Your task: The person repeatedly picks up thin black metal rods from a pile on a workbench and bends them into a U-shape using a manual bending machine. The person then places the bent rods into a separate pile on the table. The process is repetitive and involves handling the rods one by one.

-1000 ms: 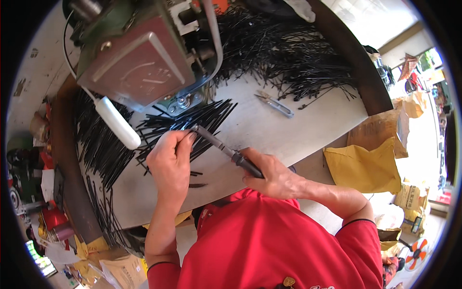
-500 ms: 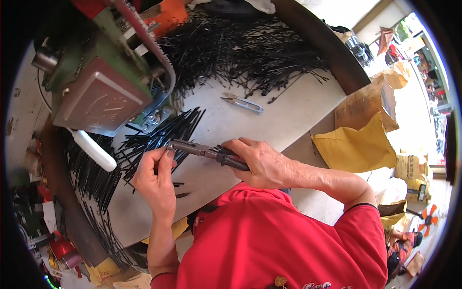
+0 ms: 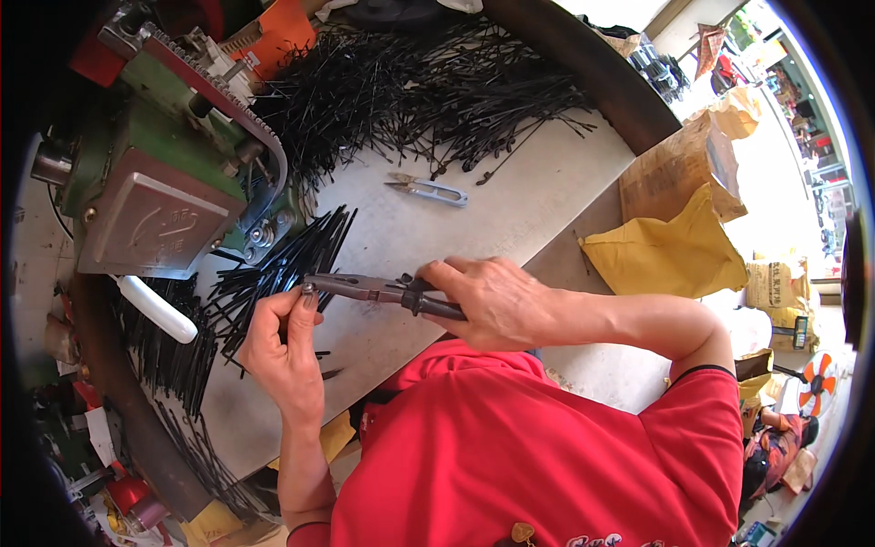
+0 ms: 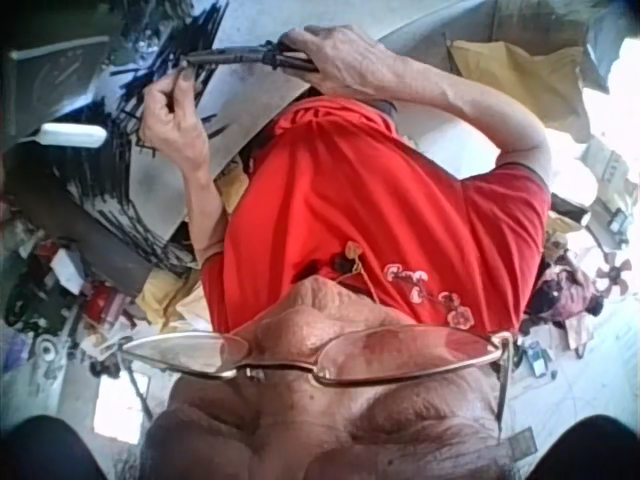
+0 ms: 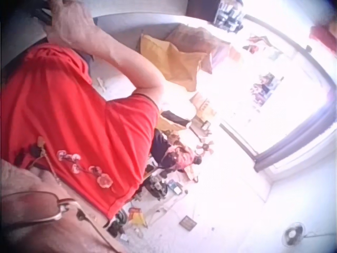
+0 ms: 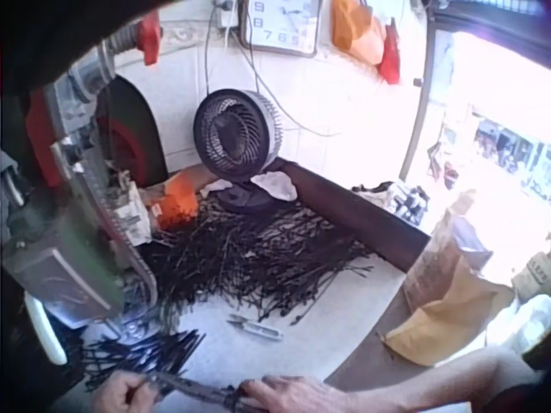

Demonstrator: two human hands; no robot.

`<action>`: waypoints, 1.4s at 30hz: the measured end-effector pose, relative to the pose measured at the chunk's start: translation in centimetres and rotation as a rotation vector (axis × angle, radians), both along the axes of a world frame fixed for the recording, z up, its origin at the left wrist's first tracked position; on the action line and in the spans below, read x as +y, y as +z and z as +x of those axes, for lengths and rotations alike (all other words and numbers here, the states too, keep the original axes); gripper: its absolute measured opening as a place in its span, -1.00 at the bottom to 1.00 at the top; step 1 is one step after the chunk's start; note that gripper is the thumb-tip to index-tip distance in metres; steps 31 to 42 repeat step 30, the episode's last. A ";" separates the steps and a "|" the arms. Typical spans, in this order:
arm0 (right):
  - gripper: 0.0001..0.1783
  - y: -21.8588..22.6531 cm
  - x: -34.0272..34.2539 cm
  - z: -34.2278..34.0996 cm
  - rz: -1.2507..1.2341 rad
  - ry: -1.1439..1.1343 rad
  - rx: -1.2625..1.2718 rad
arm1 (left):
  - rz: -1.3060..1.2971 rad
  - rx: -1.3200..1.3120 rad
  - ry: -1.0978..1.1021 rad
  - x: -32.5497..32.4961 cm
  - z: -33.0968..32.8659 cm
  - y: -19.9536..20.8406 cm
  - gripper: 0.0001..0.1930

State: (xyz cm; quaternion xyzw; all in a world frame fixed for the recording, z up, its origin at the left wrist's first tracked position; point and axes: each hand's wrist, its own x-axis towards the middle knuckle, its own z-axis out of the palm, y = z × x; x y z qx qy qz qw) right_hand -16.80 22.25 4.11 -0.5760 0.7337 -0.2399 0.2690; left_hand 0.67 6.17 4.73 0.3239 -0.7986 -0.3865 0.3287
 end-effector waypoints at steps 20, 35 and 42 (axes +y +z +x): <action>-0.48 -1.2 9.2 -10.0 -0.006 -0.652 0.833 | 0.760 0.363 0.137 -3.1 2.1 -2.1 -0.79; -0.65 -4.4 -5.8 -5.2 -0.109 -0.223 0.757 | 1.257 0.546 -0.037 -1.6 0.9 -2.2 -0.74; -0.65 -4.4 -5.8 -5.2 -0.109 -0.223 0.757 | 1.257 0.546 -0.037 -1.6 0.9 -2.2 -0.74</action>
